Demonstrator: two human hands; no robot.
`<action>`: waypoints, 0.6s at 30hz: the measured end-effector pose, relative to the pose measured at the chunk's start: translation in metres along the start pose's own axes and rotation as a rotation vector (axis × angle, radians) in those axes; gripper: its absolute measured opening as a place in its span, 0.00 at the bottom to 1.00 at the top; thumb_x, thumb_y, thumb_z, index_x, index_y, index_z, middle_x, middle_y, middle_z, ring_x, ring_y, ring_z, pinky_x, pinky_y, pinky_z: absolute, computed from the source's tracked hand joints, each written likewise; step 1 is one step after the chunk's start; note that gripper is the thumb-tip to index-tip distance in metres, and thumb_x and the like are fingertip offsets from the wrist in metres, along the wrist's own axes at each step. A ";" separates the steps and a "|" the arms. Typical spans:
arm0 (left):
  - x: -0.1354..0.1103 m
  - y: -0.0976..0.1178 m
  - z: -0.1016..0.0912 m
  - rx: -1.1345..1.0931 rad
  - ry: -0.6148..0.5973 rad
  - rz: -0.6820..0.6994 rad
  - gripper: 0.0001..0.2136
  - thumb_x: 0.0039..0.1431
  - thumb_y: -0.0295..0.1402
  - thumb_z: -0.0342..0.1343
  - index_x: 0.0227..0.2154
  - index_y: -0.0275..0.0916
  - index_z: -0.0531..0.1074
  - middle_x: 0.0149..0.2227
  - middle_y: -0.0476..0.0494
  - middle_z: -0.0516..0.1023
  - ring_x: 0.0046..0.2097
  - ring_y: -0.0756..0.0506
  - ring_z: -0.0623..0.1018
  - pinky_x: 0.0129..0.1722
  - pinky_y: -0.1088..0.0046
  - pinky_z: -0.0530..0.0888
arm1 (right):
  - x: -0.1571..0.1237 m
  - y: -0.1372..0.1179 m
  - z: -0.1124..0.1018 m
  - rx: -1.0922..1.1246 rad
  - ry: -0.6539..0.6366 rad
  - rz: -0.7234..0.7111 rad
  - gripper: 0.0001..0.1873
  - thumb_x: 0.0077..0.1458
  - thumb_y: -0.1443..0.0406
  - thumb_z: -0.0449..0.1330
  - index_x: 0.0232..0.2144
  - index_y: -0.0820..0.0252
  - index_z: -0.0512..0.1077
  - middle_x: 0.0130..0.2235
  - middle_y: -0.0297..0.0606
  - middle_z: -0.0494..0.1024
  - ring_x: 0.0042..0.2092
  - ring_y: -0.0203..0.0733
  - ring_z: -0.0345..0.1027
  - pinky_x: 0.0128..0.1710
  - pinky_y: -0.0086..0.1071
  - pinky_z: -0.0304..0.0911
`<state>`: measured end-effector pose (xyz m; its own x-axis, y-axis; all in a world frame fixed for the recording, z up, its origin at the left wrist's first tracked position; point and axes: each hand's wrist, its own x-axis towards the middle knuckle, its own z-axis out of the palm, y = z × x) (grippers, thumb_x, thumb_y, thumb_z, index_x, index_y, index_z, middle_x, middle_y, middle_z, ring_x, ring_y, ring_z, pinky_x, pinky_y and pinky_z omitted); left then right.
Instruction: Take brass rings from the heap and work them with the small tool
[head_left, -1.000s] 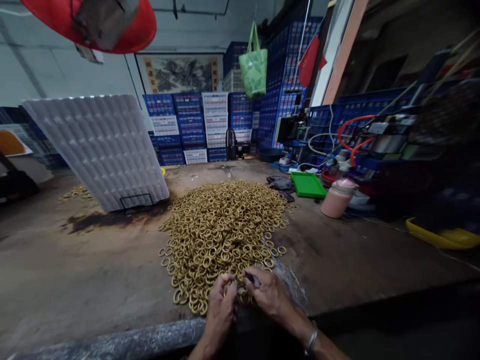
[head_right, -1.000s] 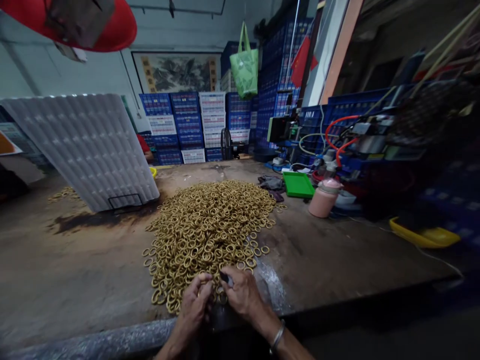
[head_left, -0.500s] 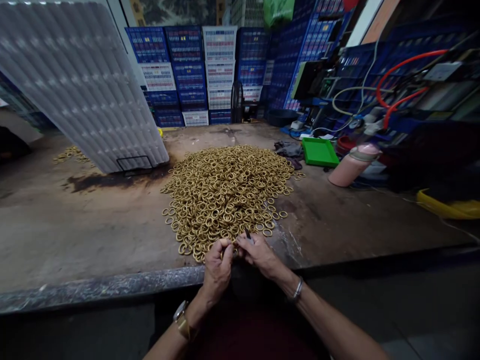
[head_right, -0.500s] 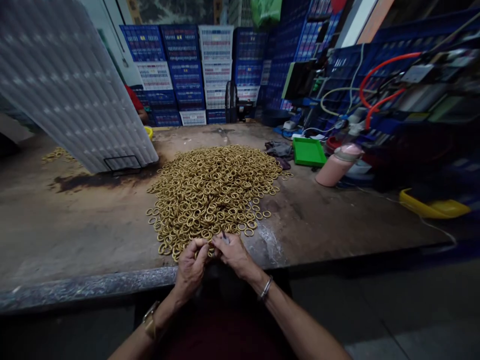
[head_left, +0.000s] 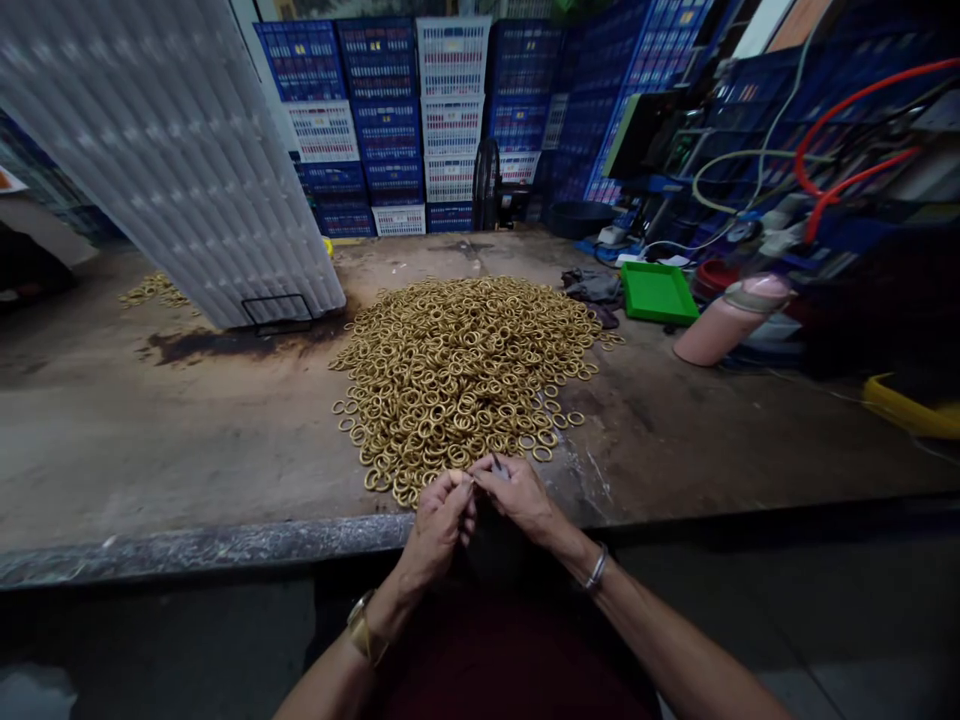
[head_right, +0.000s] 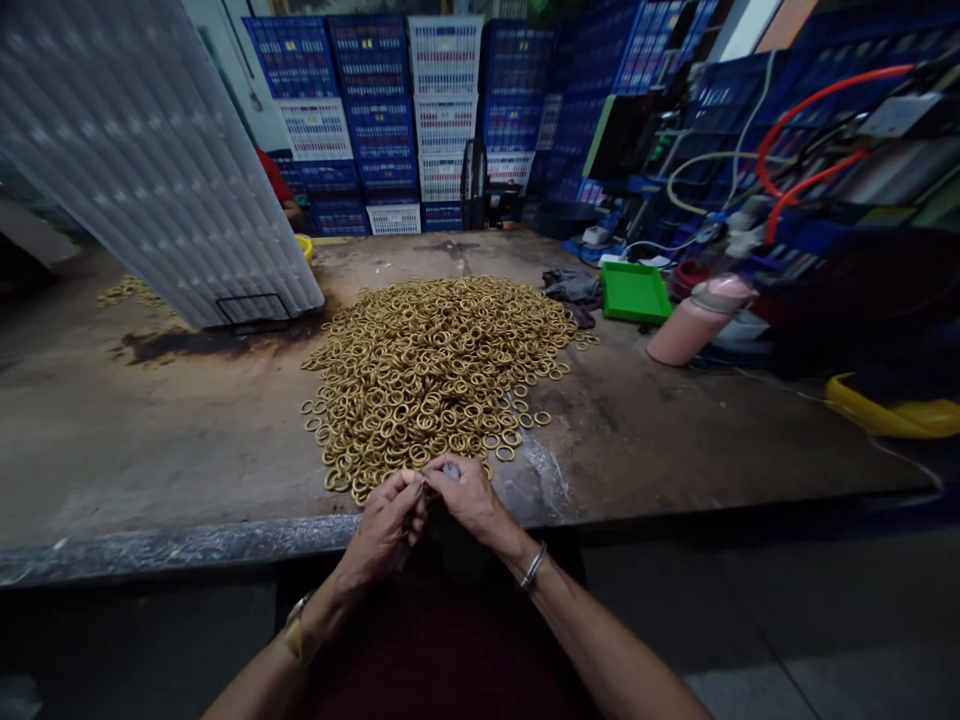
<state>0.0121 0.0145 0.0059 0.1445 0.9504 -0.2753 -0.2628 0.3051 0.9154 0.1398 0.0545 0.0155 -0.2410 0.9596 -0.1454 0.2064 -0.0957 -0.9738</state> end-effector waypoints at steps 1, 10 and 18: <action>-0.001 0.001 0.000 -0.021 -0.009 0.002 0.13 0.54 0.43 0.51 0.25 0.37 0.61 0.20 0.56 0.62 0.18 0.57 0.61 0.16 0.84 0.58 | -0.001 -0.001 0.000 0.014 -0.003 0.014 0.08 0.46 0.62 0.55 0.25 0.61 0.71 0.17 0.27 0.64 0.19 0.29 0.53 0.19 0.24 0.49; -0.003 -0.001 0.001 -0.168 -0.041 0.031 0.13 0.54 0.42 0.53 0.26 0.38 0.61 0.20 0.56 0.62 0.19 0.57 0.61 0.16 0.83 0.57 | 0.001 -0.002 -0.002 0.127 -0.046 0.080 0.11 0.46 0.59 0.55 0.25 0.62 0.68 0.18 0.27 0.64 0.17 0.27 0.50 0.16 0.23 0.46; -0.001 -0.003 -0.002 -0.081 0.012 0.057 0.12 0.55 0.43 0.51 0.27 0.38 0.61 0.20 0.56 0.62 0.19 0.56 0.62 0.16 0.83 0.58 | -0.005 0.012 -0.004 -0.505 0.005 -0.283 0.09 0.50 0.66 0.51 0.20 0.61 0.65 0.19 0.30 0.63 0.23 0.31 0.53 0.23 0.25 0.47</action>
<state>0.0105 0.0132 0.0026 0.1155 0.9669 -0.2276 -0.3470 0.2540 0.9028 0.1475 0.0497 0.0058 -0.3484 0.9308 0.1101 0.5621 0.3015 -0.7701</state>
